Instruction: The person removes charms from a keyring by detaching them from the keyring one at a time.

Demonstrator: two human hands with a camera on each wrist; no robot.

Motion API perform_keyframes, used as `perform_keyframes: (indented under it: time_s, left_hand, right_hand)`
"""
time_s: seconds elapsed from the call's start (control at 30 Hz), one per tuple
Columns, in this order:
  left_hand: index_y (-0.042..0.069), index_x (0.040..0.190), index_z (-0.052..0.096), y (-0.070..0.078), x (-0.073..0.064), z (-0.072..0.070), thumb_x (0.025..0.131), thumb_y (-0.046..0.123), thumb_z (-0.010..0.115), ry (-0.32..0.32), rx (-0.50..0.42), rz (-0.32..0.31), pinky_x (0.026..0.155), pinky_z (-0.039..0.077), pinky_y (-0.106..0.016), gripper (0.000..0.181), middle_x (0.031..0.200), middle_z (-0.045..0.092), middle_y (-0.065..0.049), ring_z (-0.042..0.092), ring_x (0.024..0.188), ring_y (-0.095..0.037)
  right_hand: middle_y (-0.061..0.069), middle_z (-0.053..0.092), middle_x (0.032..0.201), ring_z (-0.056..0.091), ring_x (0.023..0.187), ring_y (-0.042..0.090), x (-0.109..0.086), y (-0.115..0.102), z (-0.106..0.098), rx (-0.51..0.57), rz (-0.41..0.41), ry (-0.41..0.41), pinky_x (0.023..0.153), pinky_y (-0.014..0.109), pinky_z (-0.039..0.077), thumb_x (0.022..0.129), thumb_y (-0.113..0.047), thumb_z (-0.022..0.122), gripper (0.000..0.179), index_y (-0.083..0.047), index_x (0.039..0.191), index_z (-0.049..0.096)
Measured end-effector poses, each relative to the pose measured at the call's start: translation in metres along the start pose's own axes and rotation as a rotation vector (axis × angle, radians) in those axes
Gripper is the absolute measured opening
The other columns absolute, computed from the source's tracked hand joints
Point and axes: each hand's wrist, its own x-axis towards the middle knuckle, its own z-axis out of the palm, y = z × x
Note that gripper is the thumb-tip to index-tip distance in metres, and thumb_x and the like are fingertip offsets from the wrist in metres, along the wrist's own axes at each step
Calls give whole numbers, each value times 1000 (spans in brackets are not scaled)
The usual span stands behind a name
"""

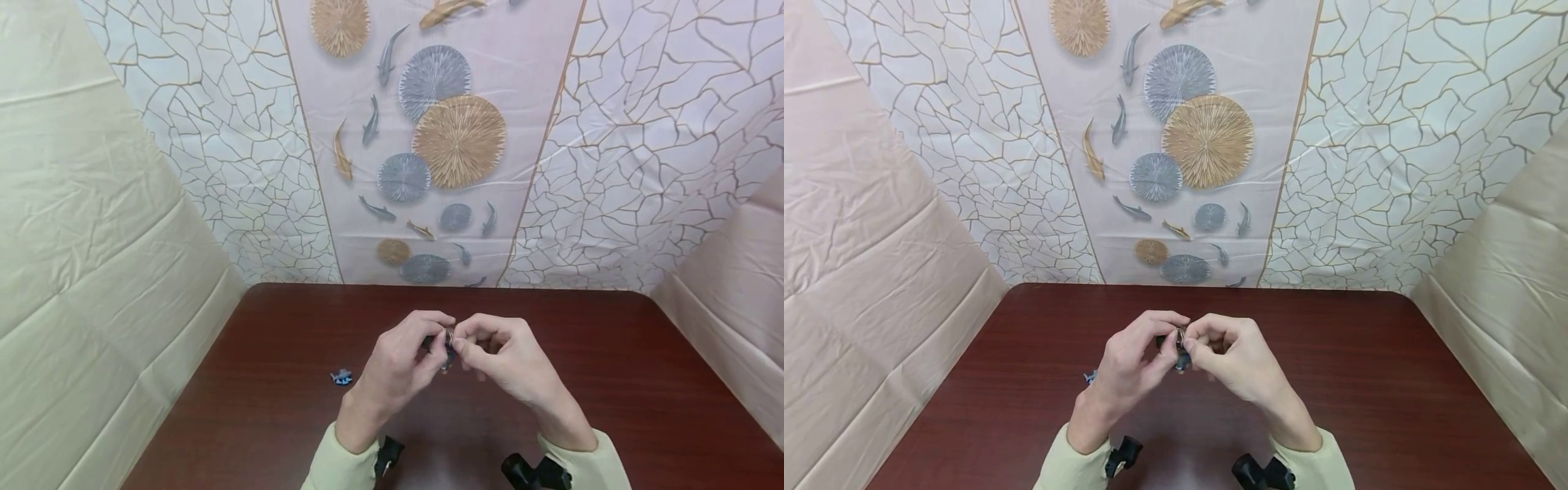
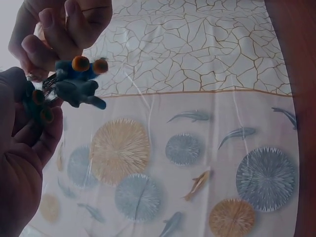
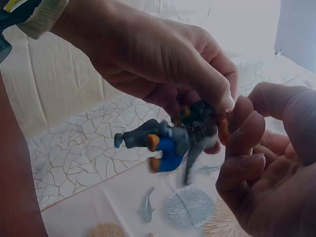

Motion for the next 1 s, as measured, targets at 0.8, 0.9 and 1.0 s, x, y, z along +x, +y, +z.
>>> perform_keyframes:
  time_s: [0.8,0.9,1.0]
  left_hand:
    - [7,100,60,0,2,-9,88,-2,66,-2,-51,-86,65,46,-10,16,91,62,-2,56,75,-8]
    - [7,101,60,0,2,-10,89,0,67,-2,-47,-71,67,47,-9,15,90,62,-2,57,76,-9]
    - [6,101,60,0,2,-10,89,1,67,-3,-49,-78,71,50,-10,15,92,63,-2,60,79,-9]
  right_hand:
    - [2,60,64,52,45,15,1,7,7,-41,-83,6,41,27,43,94,0,59,16,-14,91,67]
    - [3,60,63,50,43,20,2,8,5,-18,-70,4,39,28,42,94,0,59,16,-14,92,67]
    - [3,60,64,49,44,22,2,8,4,-8,-67,-8,39,29,41,93,1,60,16,-14,92,67]
